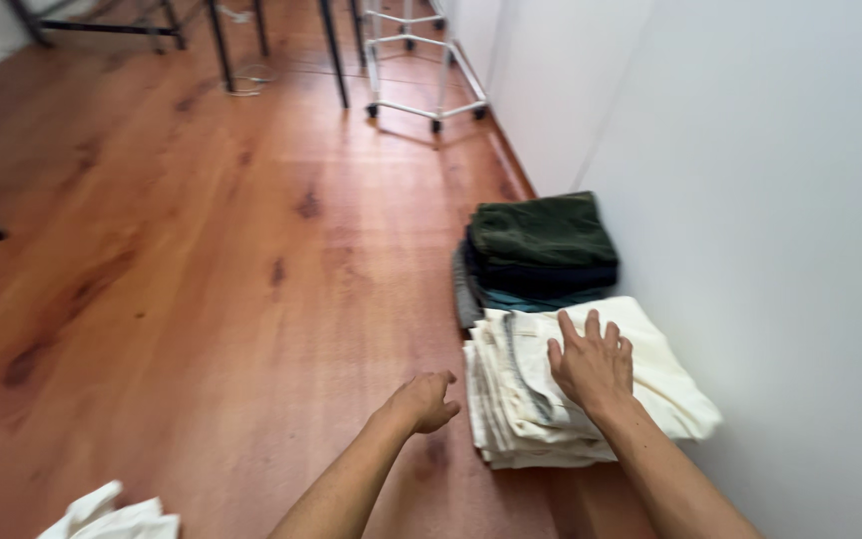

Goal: The person folds several pairs of pants by hand and places them in a stack on the floor before picking up the entire stack.

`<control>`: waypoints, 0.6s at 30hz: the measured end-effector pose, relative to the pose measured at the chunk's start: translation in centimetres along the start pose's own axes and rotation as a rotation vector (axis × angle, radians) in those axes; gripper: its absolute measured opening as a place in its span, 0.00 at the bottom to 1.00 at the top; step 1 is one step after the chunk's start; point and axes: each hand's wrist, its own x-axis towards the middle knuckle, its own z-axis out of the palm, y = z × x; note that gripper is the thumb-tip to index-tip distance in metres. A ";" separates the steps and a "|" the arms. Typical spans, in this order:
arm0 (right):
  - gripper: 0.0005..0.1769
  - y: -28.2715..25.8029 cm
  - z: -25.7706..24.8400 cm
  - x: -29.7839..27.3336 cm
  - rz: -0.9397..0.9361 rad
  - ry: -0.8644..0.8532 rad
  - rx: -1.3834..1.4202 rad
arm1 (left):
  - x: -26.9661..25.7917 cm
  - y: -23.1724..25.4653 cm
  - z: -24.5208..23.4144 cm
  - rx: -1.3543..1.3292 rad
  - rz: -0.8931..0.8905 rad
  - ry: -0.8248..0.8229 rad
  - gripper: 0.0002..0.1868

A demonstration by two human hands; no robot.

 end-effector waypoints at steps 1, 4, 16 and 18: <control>0.32 -1.7 -0.2 0.2 -0.112 0.104 0.022 | -1.0 -1.4 -0.7 -0.006 -0.024 0.012 0.31; 0.31 -7.4 -0.4 -0.1 -0.281 0.233 0.059 | -4.3 -5.9 -2.7 0.151 -0.061 -0.019 0.27; 0.37 -33.5 0.0 -8.1 -0.863 -0.127 0.204 | -25.9 -25.5 -6.2 0.250 -0.276 0.537 0.13; 0.37 -36.8 -0.1 -10.1 -0.923 -0.209 0.230 | -29.9 -26.0 -7.4 0.307 -0.301 0.553 0.17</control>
